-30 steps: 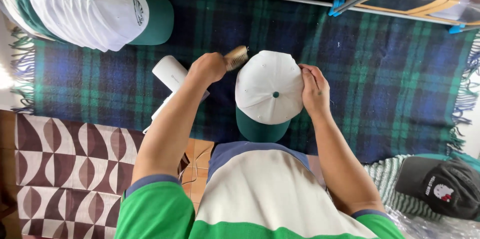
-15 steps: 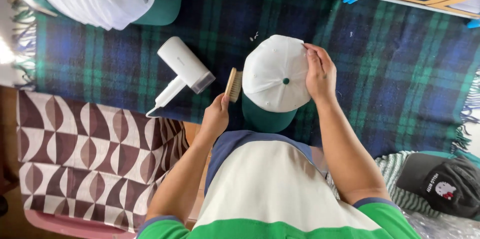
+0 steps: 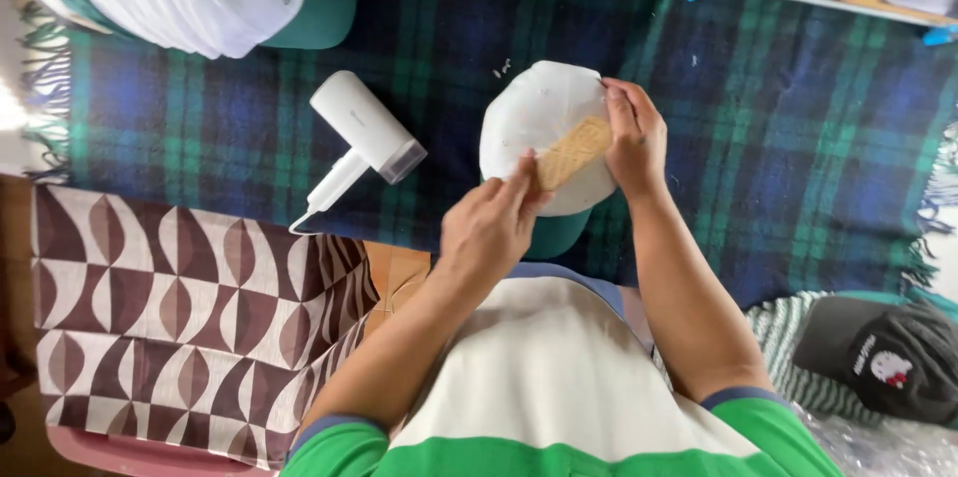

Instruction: Using a handheld steamer and a brush to refresh and shape a baseball cap.

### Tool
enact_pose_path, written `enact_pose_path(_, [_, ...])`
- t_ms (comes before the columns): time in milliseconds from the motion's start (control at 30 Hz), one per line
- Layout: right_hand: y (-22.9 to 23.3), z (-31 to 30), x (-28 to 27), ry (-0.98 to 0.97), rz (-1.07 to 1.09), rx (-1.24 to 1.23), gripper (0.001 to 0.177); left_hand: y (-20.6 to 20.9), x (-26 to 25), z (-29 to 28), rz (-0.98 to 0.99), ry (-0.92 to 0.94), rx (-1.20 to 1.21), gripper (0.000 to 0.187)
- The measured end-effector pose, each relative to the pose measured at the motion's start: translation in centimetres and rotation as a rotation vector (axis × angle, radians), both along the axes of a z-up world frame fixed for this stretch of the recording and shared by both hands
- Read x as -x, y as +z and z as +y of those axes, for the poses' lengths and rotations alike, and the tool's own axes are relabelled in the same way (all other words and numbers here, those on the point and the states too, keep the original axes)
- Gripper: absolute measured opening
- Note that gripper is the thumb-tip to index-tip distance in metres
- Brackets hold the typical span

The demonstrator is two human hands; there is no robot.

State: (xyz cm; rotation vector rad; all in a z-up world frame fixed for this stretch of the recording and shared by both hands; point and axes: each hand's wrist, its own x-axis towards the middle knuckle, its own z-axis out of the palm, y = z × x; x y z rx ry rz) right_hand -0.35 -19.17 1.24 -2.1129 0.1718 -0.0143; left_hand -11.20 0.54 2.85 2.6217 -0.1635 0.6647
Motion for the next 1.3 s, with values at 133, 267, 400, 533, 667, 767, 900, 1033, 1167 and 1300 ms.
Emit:
enact_pose_path(133, [0.6, 0.2, 0.0, -0.026, 0.071, -0.001, 0.031, -4.1, 1.2, 0.6, 0.218, 0.119, 0.413, 0.046])
enact_pose_path(267, [0.5, -0.1, -0.1, -0.026, 0.103, -0.001, 0.030, -8.1, 3.8, 4.0, 1.025, 0.396, 0.684, 0.050])
enact_pose_path(400, [-0.8, -0.7, -0.3, -0.020, 0.004, 0.036, 0.031, -4.2, 3.2, 3.1, 0.861, 0.410, 0.766, 0.052])
enact_pose_path(533, [-1.4, -0.6, 0.3, 0.012, -0.012, 0.008, 0.031, -7.0, 0.8, 4.9, 0.738, 0.249, 0.704, 0.047])
enact_pose_path(667, [-0.9, -0.6, -0.1, -0.036, 0.022, 0.004, 0.031, 0.1, -2.7, 6.5, 0.865, 0.258, 0.612, 0.052])
enact_pose_path(767, [1.1, 0.3, -0.1, -0.070, 0.134, -0.003, 0.030, 2.3, -3.5, 4.6, 0.277, -0.179, 0.120, 0.040])
enact_pose_path(900, [0.3, 0.3, -0.4, -0.098, 0.150, -0.051, 0.026, 2.0, -11.0, 4.7, 0.761, -0.217, 0.088, 0.044])
enact_pose_path(1033, [-0.5, -0.9, 0.0, -0.079, 0.137, -0.023, 0.029, -10.2, -12.3, 8.1, 0.907, -0.191, -0.195, 0.039])
enact_pose_path(1167, [-2.1, -0.9, 0.7, -0.079, -0.347, 0.299, 0.009, -8.8, -10.3, 9.3, 1.049, 0.155, 0.066, 0.038])
enact_pose_path(1300, [3.7, 2.9, 5.5, 0.151, -0.559, 0.262, 0.019, -2.2, -3.6, 5.8, 0.713, 0.269, 0.928, 0.028])
